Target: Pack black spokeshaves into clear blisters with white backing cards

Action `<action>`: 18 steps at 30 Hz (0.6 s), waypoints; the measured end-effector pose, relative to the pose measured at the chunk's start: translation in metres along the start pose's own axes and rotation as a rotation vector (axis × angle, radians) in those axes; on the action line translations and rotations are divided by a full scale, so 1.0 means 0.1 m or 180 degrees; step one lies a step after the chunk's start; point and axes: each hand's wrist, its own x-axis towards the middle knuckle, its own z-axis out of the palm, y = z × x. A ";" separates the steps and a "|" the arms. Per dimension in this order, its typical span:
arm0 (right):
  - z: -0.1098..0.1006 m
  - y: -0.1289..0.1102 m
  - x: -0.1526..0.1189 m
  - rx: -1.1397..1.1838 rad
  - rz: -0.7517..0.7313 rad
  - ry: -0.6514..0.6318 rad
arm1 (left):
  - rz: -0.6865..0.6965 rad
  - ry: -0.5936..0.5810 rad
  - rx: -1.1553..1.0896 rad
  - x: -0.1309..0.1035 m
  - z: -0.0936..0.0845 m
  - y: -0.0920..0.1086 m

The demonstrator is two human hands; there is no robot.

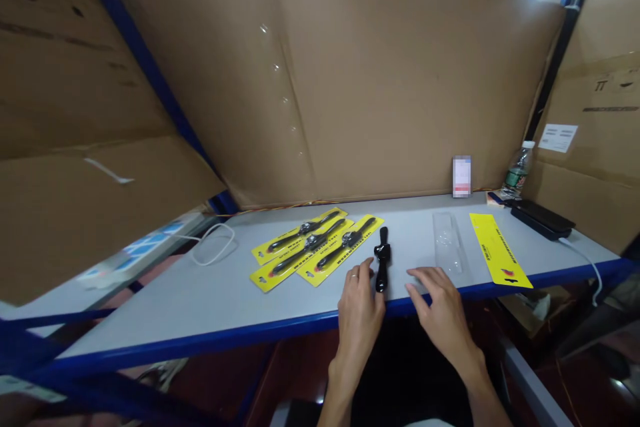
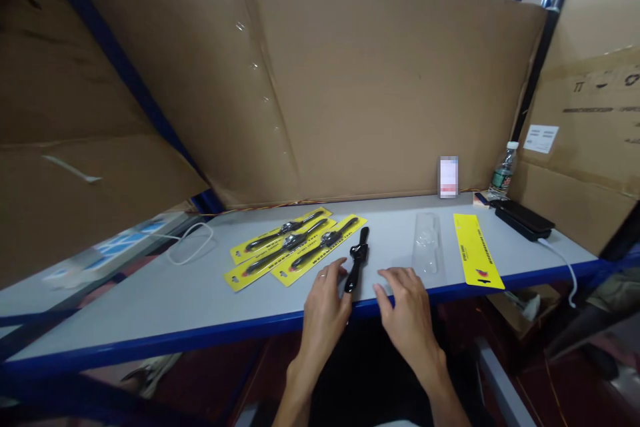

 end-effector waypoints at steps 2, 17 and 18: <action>-0.11 0.21 0.01 -0.0351 0.0217 0.0116 | -0.0027 -0.0051 0.0238 0.00 -0.03 -0.01; 0.35 -0.34 0.70 -0.0749 0.0089 -0.0734 | -0.0004 0.0092 -0.0332 0.03 -0.21 -0.47; 0.40 -0.41 0.83 -0.0925 0.0094 -0.0951 | -0.0038 0.0115 -0.0287 0.04 -0.20 -0.47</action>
